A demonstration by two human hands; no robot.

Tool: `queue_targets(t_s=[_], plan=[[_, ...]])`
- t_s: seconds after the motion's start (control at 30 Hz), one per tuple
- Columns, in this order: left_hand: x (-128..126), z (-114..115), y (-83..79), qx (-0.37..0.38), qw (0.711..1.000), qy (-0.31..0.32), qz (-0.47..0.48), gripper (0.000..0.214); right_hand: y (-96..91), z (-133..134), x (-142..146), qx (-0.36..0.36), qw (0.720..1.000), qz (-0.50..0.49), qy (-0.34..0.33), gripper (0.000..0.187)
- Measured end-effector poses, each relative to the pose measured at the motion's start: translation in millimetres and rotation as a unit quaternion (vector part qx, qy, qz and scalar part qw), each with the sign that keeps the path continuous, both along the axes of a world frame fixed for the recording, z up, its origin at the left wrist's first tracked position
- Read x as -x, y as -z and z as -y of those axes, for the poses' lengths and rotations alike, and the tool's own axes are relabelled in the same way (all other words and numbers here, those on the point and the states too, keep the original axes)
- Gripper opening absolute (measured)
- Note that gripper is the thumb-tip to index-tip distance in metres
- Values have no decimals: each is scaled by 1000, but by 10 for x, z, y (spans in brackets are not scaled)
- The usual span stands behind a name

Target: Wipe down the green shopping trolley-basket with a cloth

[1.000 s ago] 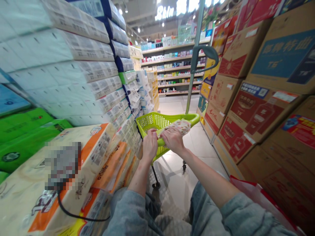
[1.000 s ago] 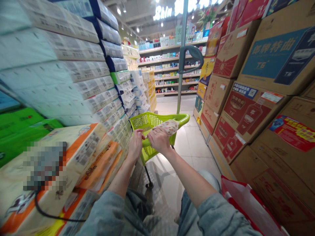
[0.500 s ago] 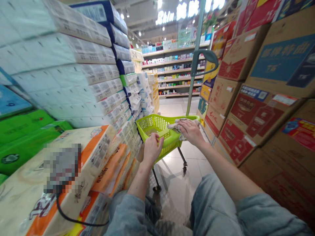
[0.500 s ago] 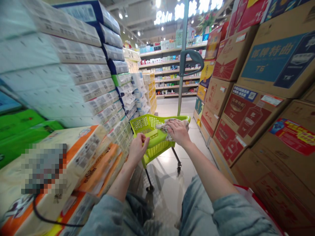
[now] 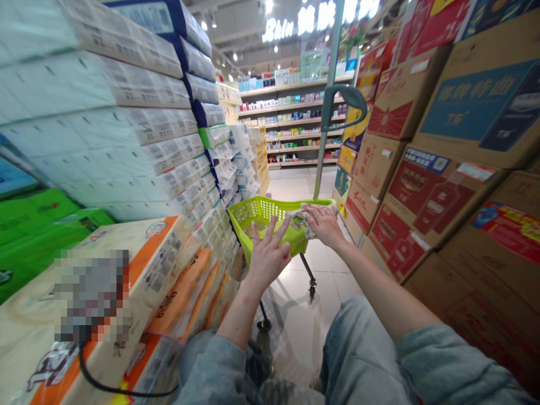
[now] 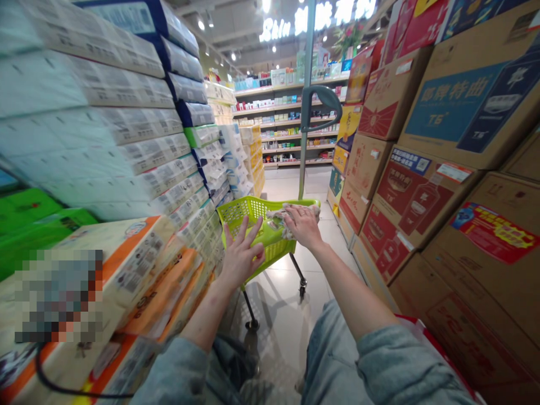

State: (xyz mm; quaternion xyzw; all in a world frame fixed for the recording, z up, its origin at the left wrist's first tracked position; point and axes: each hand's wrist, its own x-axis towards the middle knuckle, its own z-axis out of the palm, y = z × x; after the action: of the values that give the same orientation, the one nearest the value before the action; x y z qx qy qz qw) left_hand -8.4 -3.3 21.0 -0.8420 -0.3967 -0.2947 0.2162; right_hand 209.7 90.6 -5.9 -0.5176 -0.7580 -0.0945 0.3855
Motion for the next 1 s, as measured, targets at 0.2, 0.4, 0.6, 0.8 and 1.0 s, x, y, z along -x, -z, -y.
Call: queue_targets(t_s=[0.2,0.4,0.6,0.8,1.0], plan=[[112,-77,-115,48,998,14,-29,32,27,0,6,-7,1000,6,-13,42],[426,-184,-80,121,990,-66,14,45,59,-5,-8,-5,1000,29,-7,45],[466,-235,8,193,977,-95,1,52,-136,-1,171,57,994,97,9,43],[434,-240,0,190,975,-114,13,57,-501,0,542,166,961,216,-38,45],[528,-191,54,189,976,-106,35,52,-700,-68,772,307,924,227,-37,49]])
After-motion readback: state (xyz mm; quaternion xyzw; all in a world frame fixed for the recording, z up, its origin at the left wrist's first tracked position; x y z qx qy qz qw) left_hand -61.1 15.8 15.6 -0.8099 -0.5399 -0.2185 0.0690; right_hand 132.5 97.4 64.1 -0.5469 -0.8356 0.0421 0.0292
